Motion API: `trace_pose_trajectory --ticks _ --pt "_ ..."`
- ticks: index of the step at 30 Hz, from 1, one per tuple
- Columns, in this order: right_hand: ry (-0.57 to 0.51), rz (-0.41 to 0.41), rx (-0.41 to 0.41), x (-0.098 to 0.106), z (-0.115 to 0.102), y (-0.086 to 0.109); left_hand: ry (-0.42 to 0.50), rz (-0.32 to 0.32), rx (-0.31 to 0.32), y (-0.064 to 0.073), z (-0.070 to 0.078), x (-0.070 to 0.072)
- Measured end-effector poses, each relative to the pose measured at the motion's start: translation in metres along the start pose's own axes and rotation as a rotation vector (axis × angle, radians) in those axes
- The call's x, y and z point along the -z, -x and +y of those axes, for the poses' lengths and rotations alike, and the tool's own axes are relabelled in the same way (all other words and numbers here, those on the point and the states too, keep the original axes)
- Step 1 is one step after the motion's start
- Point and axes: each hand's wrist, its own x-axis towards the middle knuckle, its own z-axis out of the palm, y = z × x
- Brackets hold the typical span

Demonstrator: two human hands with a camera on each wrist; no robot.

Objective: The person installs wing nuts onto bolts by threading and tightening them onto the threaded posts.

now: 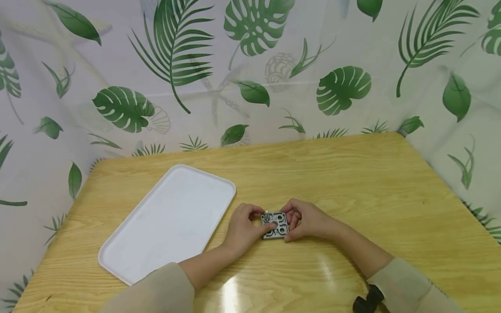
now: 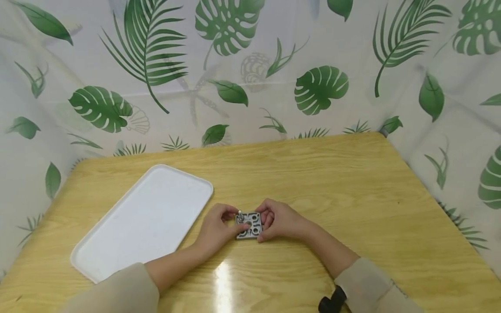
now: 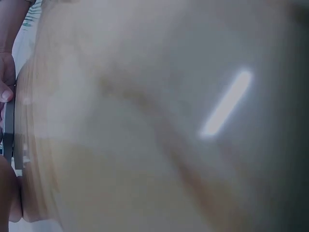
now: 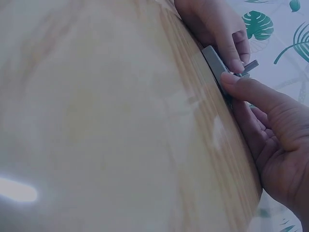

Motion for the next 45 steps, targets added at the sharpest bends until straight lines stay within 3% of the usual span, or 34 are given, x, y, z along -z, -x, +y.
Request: trace_pose_trajectory --ticks 3,10,13,16,21,26,31,35,37,40,42,45 --pt "0.003 0.013 -0.005 0.001 -0.001 -0.001 -0.006 0.024 -0.034 -0.003 0.000 -0.003" --pt "0.001 0.002 0.001 -0.001 -0.001 -0.007 0.005 0.041 -0.049 -0.006 -0.005 0.000" --pt "-0.007 -0.001 -0.002 -0.003 0.000 -0.007 -0.009 0.001 -0.052 -0.008 -0.007 0.002" --pt "-0.014 0.006 -0.008 -0.003 0.001 -0.007 -0.039 -0.090 -0.043 -0.015 -0.007 0.008" --pt "-0.009 0.012 -0.002 -0.002 0.001 -0.010 -0.095 -0.332 -0.062 -0.038 -0.005 0.025" --pt "-0.022 -0.012 0.004 -0.001 0.002 -0.010 -0.099 -0.702 -0.162 -0.069 -0.003 0.039" --pt "-0.010 -0.019 -0.010 0.001 0.002 -0.003 -0.080 -1.066 -0.202 -0.098 0.007 0.037" --pt "-0.014 -0.027 -0.012 0.001 0.002 0.001 -0.045 -1.243 -0.174 -0.110 0.015 0.032" --pt "-0.015 -0.032 0.000 0.001 0.001 0.000 -0.051 -1.276 -0.151 -0.113 0.017 0.032" --pt "-0.014 -0.030 0.013 0.000 0.000 0.000 -0.075 -1.270 -0.152 -0.113 0.018 0.034" --pt "-0.013 -0.024 0.013 0.000 0.000 0.000 -0.067 -1.227 -0.147 -0.111 0.015 0.034" --pt "-0.016 -0.020 0.019 0.000 0.001 0.000 -0.055 -1.102 -0.121 -0.104 0.009 0.038"
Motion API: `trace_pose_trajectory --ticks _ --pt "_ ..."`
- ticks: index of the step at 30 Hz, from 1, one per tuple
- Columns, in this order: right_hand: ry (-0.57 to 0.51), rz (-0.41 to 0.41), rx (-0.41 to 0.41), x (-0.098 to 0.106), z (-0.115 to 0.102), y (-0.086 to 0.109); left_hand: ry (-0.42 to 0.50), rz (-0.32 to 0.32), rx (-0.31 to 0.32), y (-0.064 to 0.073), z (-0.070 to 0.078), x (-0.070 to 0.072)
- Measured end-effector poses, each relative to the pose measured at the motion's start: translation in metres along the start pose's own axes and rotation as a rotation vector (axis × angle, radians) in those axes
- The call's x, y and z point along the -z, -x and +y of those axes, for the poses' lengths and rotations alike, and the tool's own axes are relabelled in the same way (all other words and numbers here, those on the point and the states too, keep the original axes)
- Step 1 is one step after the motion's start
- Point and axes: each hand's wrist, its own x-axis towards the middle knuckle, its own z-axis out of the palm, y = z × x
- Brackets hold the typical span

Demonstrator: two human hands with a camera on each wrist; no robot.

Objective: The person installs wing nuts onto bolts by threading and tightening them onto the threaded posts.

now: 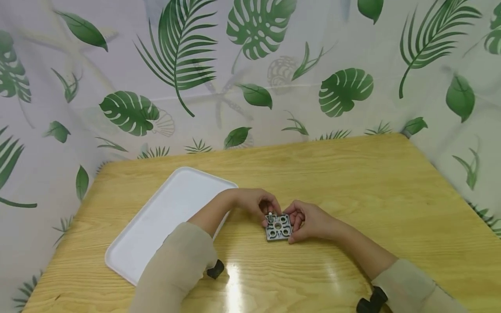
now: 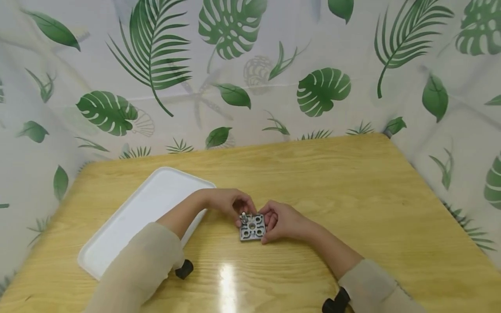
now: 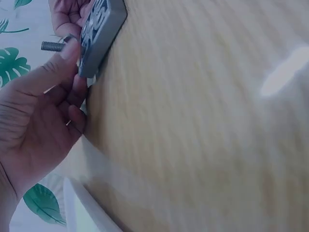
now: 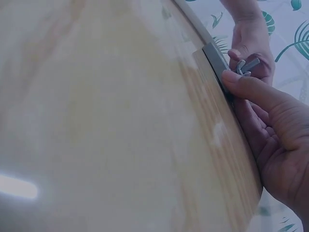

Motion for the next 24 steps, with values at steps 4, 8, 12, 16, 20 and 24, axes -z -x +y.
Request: trace_pose_trajectory --ticks 4,8,12,16,20,24 --pt "-0.001 0.004 0.003 0.000 0.000 0.000 0.043 0.263 0.041 0.012 -0.009 -0.018" --pt "-0.004 0.018 -0.006 0.000 0.001 0.000 0.049 0.567 0.035 0.021 -0.013 -0.048" --pt "0.004 0.021 -0.002 0.000 0.000 0.000 -0.140 0.787 0.006 0.023 -0.014 -0.075" --pt "0.013 0.025 -0.004 0.000 -0.002 0.001 -0.380 0.931 -0.035 0.019 -0.015 -0.090" --pt "0.016 0.025 -0.010 0.000 -0.002 0.000 -0.474 1.008 -0.064 0.014 -0.015 -0.095" --pt "0.017 0.023 -0.018 -0.001 -0.002 -0.001 -0.487 1.021 -0.072 0.013 -0.014 -0.097"
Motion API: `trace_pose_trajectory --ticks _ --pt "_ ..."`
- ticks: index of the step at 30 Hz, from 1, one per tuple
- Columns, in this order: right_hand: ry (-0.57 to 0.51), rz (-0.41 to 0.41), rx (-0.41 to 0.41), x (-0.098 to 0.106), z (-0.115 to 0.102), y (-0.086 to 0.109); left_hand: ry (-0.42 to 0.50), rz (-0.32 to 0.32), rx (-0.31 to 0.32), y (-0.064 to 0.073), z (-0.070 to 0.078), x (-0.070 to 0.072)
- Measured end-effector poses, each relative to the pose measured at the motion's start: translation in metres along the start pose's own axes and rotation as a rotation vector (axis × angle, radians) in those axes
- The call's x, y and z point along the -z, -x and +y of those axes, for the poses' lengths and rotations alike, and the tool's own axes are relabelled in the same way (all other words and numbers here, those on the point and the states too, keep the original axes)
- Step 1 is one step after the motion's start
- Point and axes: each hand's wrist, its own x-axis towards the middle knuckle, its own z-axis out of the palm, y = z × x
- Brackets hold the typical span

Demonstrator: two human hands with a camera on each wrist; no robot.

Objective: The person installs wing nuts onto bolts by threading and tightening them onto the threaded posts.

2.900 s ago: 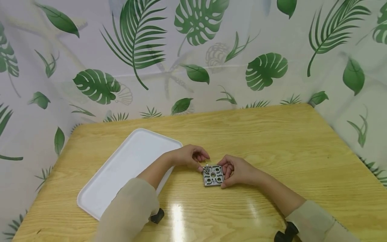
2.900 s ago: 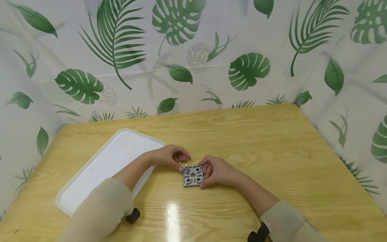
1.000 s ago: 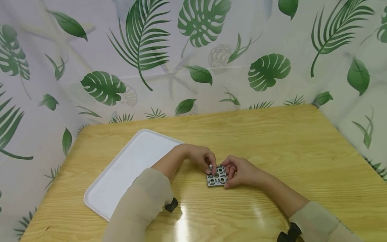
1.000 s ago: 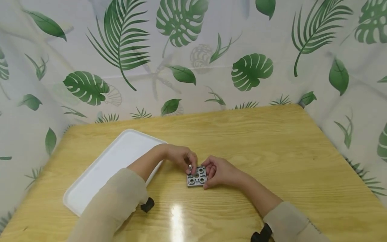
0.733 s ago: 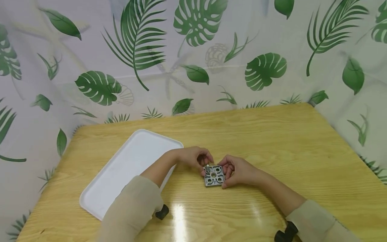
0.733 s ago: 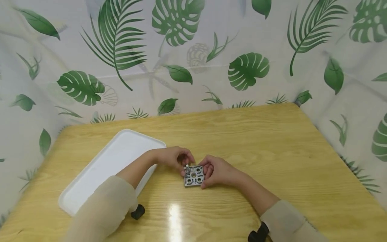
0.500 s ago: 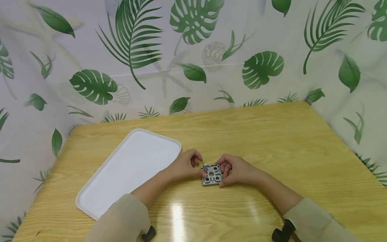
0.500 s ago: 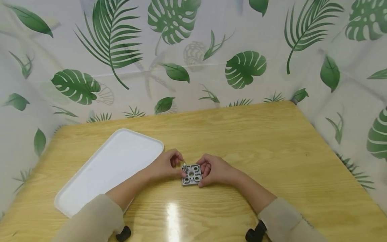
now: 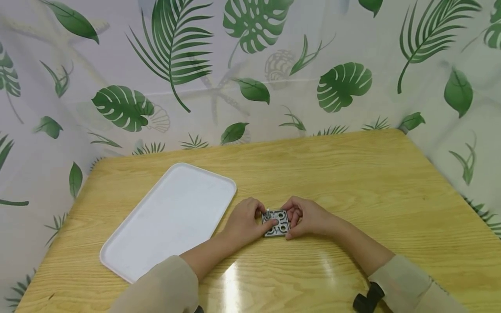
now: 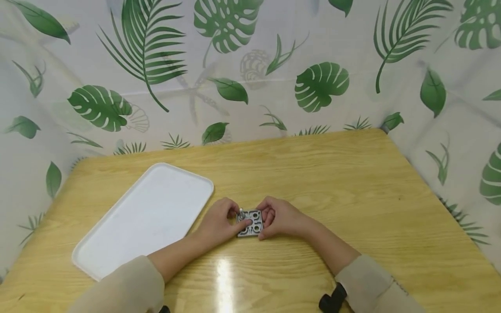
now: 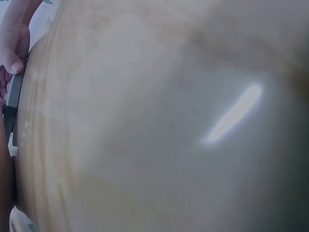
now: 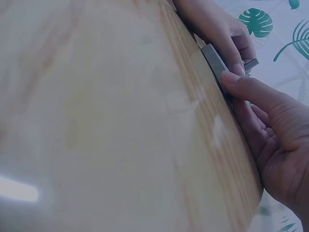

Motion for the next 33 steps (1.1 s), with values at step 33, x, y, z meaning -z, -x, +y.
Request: trace_pose_trajectory --ticks 33 --pt "-0.021 -0.012 -0.025 0.001 -0.004 0.001 0.510 -0.829 0.081 -0.066 -0.031 0.035"
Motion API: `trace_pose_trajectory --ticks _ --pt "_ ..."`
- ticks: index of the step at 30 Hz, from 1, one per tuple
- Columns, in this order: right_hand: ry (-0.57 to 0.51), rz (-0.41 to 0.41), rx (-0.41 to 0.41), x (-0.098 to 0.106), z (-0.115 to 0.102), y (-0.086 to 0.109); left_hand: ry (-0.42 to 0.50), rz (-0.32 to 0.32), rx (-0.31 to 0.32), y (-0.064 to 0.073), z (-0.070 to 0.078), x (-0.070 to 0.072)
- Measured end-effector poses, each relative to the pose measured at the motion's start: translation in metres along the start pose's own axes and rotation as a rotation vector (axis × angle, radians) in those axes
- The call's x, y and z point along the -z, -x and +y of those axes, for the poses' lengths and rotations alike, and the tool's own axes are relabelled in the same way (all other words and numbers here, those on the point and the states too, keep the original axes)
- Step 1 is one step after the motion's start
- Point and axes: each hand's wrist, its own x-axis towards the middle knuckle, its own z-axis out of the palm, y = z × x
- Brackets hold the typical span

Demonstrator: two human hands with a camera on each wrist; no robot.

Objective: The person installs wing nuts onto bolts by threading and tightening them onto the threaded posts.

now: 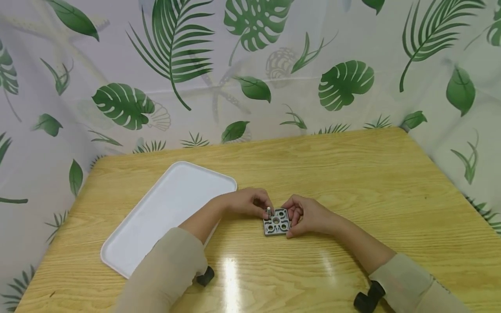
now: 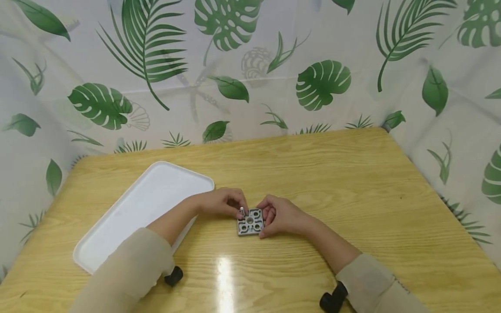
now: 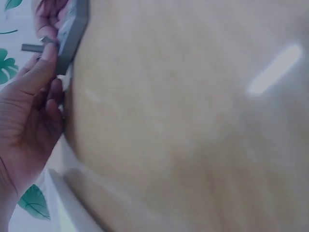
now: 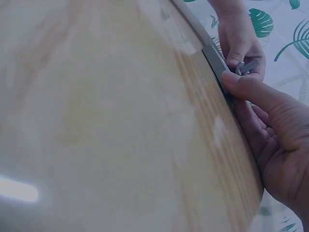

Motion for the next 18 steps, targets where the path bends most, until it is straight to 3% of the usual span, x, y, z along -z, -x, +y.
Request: trace_pose_trajectory --ticks 5,9,13,18 --pt "0.001 -0.013 0.001 -0.002 0.003 -0.003 0.027 -0.249 0.041 -0.015 0.004 0.018" --pt "0.005 -0.021 -0.001 -0.004 0.003 -0.004 0.002 -0.342 0.078 -0.021 0.007 0.024" --pt "0.019 -0.002 -0.012 -0.003 0.003 -0.002 0.032 -0.317 0.056 -0.022 0.006 0.024" --pt "0.019 0.009 -0.012 0.000 0.004 -0.001 0.098 -0.198 0.042 -0.013 -0.001 0.019"
